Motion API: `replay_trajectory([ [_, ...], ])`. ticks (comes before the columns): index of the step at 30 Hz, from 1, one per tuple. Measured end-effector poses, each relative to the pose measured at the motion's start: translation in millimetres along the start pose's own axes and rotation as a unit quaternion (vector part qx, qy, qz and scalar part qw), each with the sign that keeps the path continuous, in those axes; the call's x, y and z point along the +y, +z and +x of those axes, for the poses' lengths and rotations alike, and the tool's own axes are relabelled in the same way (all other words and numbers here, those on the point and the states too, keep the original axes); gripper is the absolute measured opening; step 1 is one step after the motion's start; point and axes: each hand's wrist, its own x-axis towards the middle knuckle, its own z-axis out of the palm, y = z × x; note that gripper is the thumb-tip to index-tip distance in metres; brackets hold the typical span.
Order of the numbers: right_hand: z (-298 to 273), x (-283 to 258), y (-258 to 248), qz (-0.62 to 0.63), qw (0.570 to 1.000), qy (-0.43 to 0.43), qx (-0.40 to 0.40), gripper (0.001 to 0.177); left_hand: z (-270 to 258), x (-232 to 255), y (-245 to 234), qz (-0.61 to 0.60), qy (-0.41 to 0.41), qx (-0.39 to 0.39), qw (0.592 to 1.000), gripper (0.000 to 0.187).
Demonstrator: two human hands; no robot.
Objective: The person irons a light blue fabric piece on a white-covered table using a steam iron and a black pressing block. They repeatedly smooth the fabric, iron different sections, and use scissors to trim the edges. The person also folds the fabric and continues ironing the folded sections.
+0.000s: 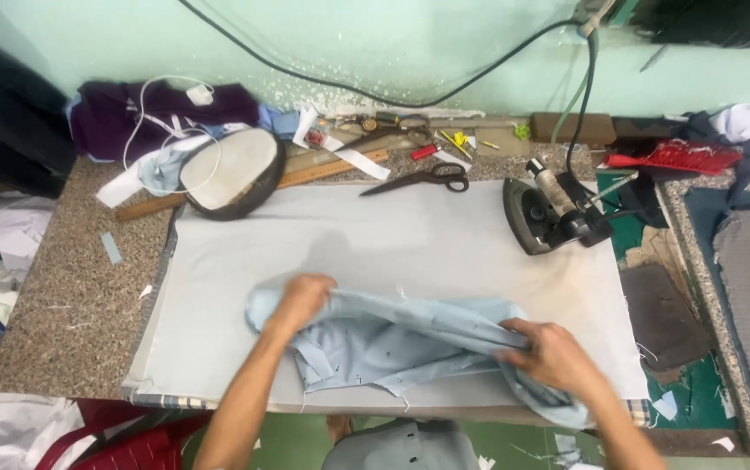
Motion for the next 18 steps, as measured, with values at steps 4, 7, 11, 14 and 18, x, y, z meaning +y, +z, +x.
replay_trajectory([
  [4,42,72,-46,-0.491,0.847,0.172,-0.107,0.043,20,-37,-106,0.235,0.017,0.281,0.930,0.020],
  [7,37,40,-108,-0.527,0.819,0.107,0.198,0.039,25,-7,-229,0.378,0.033,0.469,0.797,0.015],
  [11,-1,-25,-161,-0.499,0.687,-0.081,0.522,0.052,-16,55,-327,0.348,0.029,0.640,0.684,0.012],
  [14,-24,-11,-118,-0.480,0.728,-0.101,0.480,0.052,-79,38,-278,0.303,0.037,0.597,0.742,0.033],
  [18,-42,53,-7,-0.418,0.825,-0.124,0.360,0.024,-155,-8,-153,0.315,-0.005,0.507,0.802,0.031],
])
